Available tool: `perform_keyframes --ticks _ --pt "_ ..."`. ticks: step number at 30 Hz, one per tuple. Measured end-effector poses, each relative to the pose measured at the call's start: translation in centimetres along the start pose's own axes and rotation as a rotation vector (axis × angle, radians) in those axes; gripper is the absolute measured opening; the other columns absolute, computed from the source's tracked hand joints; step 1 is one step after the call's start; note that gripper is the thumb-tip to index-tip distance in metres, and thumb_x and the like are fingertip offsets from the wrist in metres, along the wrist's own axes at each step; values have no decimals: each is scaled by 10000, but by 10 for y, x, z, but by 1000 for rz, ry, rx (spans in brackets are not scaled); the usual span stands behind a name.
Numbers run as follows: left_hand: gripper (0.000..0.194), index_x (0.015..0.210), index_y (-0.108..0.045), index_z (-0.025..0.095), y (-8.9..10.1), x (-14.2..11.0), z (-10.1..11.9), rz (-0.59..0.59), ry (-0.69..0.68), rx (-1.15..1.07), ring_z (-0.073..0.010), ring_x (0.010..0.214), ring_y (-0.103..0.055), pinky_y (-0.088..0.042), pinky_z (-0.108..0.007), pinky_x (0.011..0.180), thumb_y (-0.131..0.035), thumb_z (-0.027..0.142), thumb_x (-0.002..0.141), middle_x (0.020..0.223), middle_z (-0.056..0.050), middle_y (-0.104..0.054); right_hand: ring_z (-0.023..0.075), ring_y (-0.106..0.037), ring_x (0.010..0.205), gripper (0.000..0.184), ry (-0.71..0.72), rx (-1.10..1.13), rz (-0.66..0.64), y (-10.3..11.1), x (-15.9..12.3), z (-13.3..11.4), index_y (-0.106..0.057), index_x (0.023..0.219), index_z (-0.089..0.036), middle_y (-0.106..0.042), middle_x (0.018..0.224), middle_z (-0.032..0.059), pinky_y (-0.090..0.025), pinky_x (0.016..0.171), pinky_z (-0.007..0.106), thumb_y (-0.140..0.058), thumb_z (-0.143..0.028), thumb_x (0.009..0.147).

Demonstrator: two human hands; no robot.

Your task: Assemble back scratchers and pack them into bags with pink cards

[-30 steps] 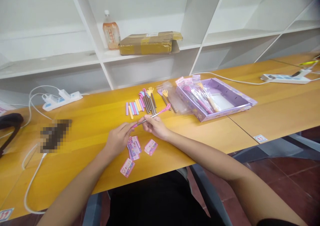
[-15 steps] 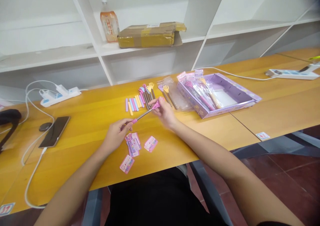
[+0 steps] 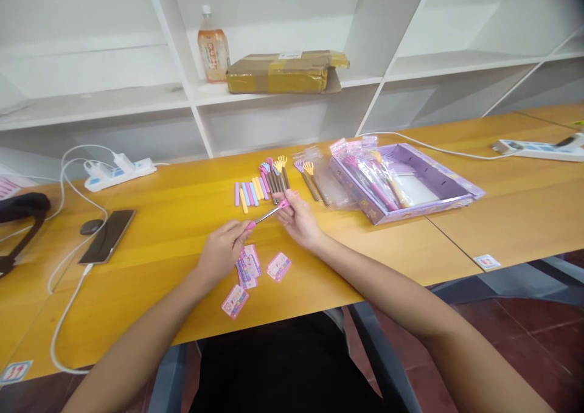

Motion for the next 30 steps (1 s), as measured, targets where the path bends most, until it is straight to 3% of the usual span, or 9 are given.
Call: perform_keyframes --ticks 11,15,18,21,24,26,30 --pt "338 1270 -750 217 -9 -3 1 -34 80 -26 -207 916 -713 -566 -349 824 -495 354 1095 1041 -65 -766 83 -123 488 415 -59 7 -13 -4 -5 18 -705 911 -193 -174 583 -107 -193 474 262 -750 -606 912" --pt "323 1204 -748 232 -4 7 5 -67 118 -84 -182 808 -672 -517 -316 746 -496 401 1092 932 -32 -743 84 -151 496 439 -20 -66 -5 -5 -3 2 -714 931 -186 -186 601 -98 -212 482 264 -715 -626 934" --pt "360 1181 -714 231 6 17 0 -135 191 -82 -163 693 -612 -462 -298 682 -441 453 1105 806 3 -687 90 -304 514 580 -9 -205 -60 -3 5 -18 -726 1094 -177 -375 675 -53 -290 493 261 -625 -730 946" --pt "374 1212 -687 233 22 24 -9 -207 248 -42 -167 690 -608 -441 -295 689 -387 433 1113 776 11 -660 179 -594 780 658 188 -597 -122 -3 10 -50 -633 1378 -245 -598 1038 63 -484 636 314 -669 -718 921" --pt "368 1206 -687 248 35 24 -12 -295 242 -3 -177 778 -648 -447 -293 728 -397 452 1108 874 -1 -708 274 -588 1134 480 582 -1255 -279 -23 1 -72 -618 1419 -262 -582 1310 131 -507 915 423 -724 -432 982" --pt "379 1199 -686 257 40 23 -10 -335 215 33 -182 839 -668 -455 -294 755 -401 489 1110 970 -7 -740 271 -574 1105 251 775 -1601 -402 -36 -7 -69 -690 1290 -221 -633 1241 136 -471 925 428 -595 -263 1062" --pt "335 1220 -679 255 40 22 -1 -347 124 221 -220 989 -700 -468 -311 811 -453 476 1108 1141 -28 -761 236 -571 974 215 950 -1862 -506 -47 -19 -55 -713 1110 -177 -685 1064 108 -422 830 377 -499 -189 1104"
Point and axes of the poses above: each hand's wrist, its own x-axis towards the middle knuckle, its own y-axis out of the back of the hand, z = x × y, the point moved 7 cm from there along x, towards the middle knuckle
